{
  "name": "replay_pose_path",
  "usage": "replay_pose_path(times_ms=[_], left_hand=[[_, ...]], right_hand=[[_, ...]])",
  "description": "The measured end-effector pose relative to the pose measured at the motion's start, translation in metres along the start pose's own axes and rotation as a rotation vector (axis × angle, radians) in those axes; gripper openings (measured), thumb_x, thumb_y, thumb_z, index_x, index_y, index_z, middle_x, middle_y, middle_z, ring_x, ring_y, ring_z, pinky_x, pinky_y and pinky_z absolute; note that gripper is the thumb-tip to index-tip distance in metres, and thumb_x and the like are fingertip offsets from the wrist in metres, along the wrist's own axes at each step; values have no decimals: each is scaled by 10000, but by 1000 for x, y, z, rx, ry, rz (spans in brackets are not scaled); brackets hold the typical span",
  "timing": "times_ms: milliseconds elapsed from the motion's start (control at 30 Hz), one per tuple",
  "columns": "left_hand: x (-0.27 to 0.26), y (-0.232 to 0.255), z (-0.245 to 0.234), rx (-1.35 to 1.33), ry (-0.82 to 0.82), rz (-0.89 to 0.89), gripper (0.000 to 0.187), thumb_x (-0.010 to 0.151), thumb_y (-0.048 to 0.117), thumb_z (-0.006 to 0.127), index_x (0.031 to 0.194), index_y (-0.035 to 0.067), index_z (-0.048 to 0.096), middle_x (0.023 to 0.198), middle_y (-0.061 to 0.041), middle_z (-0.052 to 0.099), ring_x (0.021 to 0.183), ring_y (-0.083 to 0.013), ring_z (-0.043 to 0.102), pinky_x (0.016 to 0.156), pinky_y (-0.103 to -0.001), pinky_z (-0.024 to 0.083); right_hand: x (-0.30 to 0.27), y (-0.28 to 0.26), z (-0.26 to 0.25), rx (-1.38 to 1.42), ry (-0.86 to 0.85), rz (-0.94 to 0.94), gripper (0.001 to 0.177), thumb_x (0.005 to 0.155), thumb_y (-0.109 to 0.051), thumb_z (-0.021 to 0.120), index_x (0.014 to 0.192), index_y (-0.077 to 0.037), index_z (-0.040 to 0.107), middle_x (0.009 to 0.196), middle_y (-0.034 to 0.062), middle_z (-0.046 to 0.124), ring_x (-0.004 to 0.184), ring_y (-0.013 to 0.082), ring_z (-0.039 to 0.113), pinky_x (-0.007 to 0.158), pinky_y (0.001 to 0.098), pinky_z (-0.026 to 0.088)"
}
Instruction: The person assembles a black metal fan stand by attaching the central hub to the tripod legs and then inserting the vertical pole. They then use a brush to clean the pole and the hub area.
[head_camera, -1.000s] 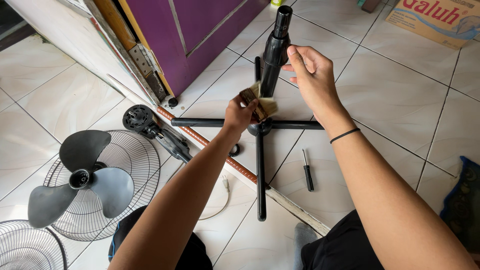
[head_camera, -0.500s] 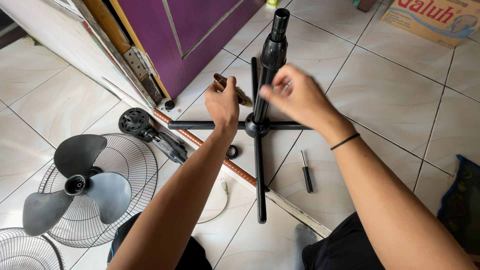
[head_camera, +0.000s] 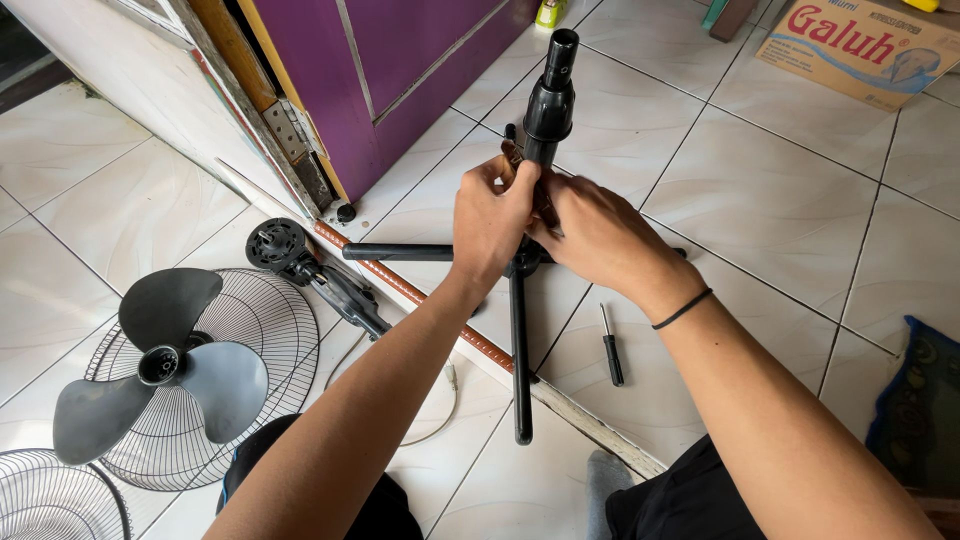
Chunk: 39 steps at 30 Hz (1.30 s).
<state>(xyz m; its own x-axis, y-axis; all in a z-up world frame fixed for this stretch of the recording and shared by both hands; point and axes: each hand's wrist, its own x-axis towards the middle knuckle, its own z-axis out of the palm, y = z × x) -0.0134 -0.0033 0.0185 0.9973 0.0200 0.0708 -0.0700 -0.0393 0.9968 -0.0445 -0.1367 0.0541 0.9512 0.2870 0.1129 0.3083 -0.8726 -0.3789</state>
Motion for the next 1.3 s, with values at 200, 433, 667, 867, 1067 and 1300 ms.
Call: replay_pose_path(times_ms=[200,433,667,867,1067,1300], left_hand=[[1,17,3,-176,12,7,404,937,403,578,768,37,603,527,-93,625,477,-144,614,509,-270,515],[7,4,10,-68,5,113,380,1009,341,555,829,8,581,658,-143,739,595,-168,650,617,-314,510],[34,-12,6,-152,-106,424,465,1096,360,405,1484,105,435,1510,-167,519,1396,-284,508,1116,-425,444],[50,-19,13,-132,-254,450,568,1133,510,299,1562,165,439,1529,-138,564,1467,-294,503,1234,-428,360],[60,-24,17,-173,-299,343,611,1102,546,261,1541,162,444,1441,-128,608,1390,-277,550,1188,-424,393],[65,-34,22,-136,-271,344,636,1079,583,306,1530,154,435,1405,-126,618,1327,-260,590,1133,-418,442]], right_hand=[[-6,6,-12,54,117,-112,344,963,-251,711,1057,55,587,1150,169,517,900,387,668,793,485,542],[-12,-2,-24,27,226,-158,366,979,-128,654,1313,-8,564,1136,153,671,967,365,685,804,465,554],[-14,16,-32,-90,338,-193,300,991,-88,668,1289,-87,639,1181,96,659,882,355,689,743,451,542],[-14,37,-50,-132,380,-98,330,930,-64,700,1260,-74,702,1154,101,674,946,349,683,829,438,550],[-9,39,-37,28,397,-190,285,964,-89,718,1248,-72,714,1166,96,682,971,317,690,809,399,554],[-3,52,-34,-6,623,-209,284,1005,-58,724,1286,-36,682,1190,127,663,1019,335,687,877,413,558]])
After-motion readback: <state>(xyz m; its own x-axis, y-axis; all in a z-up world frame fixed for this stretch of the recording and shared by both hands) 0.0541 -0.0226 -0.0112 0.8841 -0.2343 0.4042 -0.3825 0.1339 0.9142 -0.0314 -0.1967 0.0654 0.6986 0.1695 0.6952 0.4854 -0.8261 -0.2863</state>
